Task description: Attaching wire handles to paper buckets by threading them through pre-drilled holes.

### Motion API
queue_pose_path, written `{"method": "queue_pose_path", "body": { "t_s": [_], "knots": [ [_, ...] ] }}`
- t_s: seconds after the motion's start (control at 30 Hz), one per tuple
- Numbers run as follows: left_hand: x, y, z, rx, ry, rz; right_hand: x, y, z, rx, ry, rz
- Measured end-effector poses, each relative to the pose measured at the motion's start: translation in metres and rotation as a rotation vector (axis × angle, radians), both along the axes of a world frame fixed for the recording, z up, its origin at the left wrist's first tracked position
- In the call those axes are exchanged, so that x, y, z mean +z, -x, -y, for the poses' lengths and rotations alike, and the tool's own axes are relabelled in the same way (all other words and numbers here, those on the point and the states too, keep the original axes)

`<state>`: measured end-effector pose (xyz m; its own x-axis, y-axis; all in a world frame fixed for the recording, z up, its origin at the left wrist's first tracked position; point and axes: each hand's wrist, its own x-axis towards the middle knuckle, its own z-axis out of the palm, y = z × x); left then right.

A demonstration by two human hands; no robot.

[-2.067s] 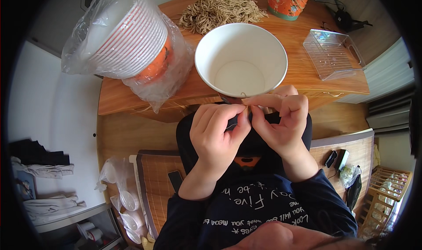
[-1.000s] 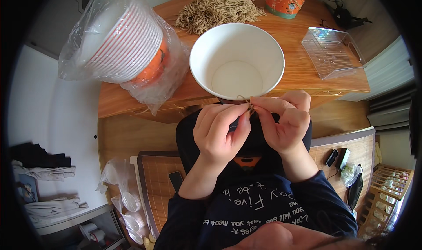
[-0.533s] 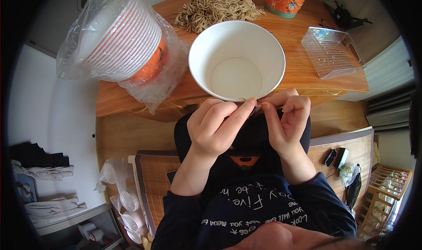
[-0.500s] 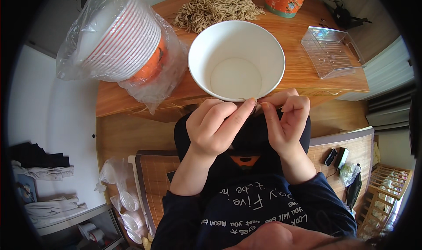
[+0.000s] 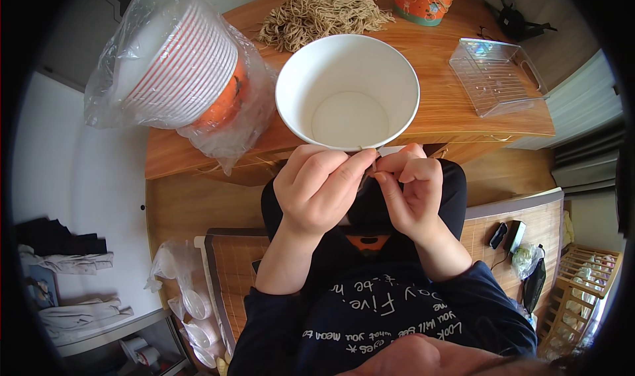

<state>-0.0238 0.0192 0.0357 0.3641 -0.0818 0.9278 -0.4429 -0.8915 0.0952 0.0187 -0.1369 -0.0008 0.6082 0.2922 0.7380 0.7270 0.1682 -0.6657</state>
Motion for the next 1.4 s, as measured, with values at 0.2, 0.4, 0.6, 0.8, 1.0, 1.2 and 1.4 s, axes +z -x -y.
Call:
{"method": "queue_pose_path", "body": {
  "t_s": [0.2,0.4,0.6,0.8,1.0,1.2,1.4],
  "knots": [
    [0.001,-0.003,-0.008,-0.005,-0.063,0.016,-0.003,0.000,0.003,0.063,0.013,-0.050],
    [0.000,-0.003,-0.007,0.013,-0.126,0.002,-0.003,0.005,0.003,0.237,-0.160,-0.240],
    [-0.006,0.003,-0.008,-0.043,-0.250,0.048,0.003,0.006,0.008,0.227,-0.106,-0.236],
    [-0.002,0.008,-0.006,0.021,-0.244,0.052,-0.003,0.005,0.006,0.248,-0.163,-0.224],
    [0.001,0.010,-0.011,0.066,-0.236,0.095,-0.010,0.015,0.009,0.356,-0.049,-0.279],
    [0.003,0.005,-0.012,-0.071,-0.160,0.063,0.003,0.015,0.010,0.385,-0.179,-0.172],
    [0.005,0.004,-0.010,-0.058,-0.118,0.005,0.006,0.019,0.018,0.429,-0.286,-0.226]
  ]
}}
